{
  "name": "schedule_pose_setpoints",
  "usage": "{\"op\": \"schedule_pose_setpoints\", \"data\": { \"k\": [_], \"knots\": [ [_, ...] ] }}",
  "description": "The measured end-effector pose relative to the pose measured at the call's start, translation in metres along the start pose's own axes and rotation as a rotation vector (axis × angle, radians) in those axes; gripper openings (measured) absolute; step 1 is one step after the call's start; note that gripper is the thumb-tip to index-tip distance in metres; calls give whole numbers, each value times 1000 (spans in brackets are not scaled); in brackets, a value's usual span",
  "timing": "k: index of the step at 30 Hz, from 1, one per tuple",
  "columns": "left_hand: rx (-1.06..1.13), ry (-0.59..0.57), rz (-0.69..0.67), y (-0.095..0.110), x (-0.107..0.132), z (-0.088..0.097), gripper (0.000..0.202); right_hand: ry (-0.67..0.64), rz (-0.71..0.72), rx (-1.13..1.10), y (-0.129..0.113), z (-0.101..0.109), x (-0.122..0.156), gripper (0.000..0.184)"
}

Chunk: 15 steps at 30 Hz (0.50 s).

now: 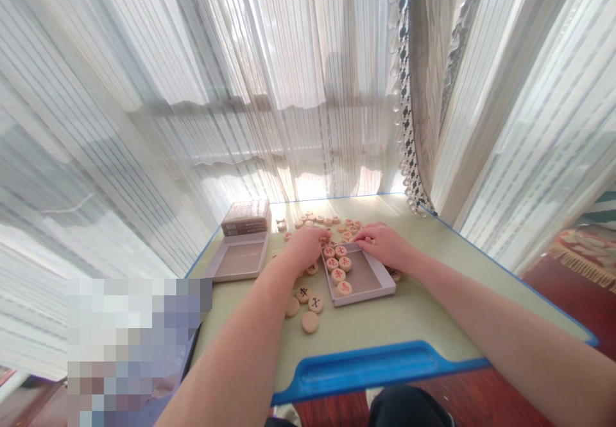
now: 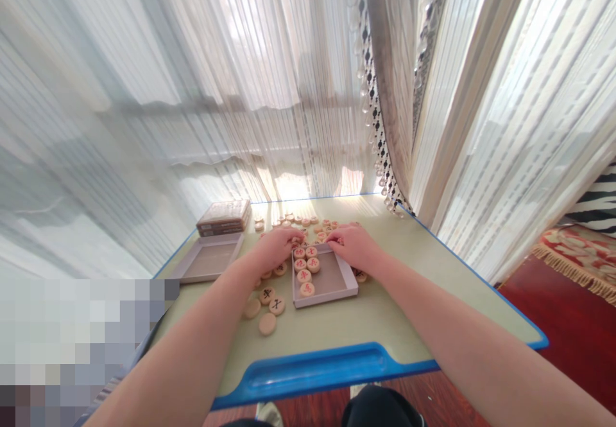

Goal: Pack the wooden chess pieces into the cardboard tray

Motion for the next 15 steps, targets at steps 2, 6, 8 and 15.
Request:
{"op": "schedule_pose_setpoints", "data": {
  "k": [2, 6, 8, 15],
  "knots": [
    [-20, 16, -12, -2, 0, 0, 48, -1, -13, -4, 1, 0, 0, 21],
    [-59, 34, -109, 0, -3, -3, 50, -8, -14, -13, 3, -2, -1, 21],
    [-71, 39, -122, 0, -4, -4, 46, -4, -4, -13, 3, -1, -1, 21],
    [-147, 31, -35, -2, -1, 3, 36, 0, 5, -18, 1, 0, 0, 21]
  ]
}}
Point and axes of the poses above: each hand's wrist, its own x-axis away from the middle knuckle, its own z-axis out of the back of the hand, y = z × x, the point moved 8 cm from there along -x, towards the middle knuckle, and after that the axes turned 9 degrees about -z, right-handed, at the moved point
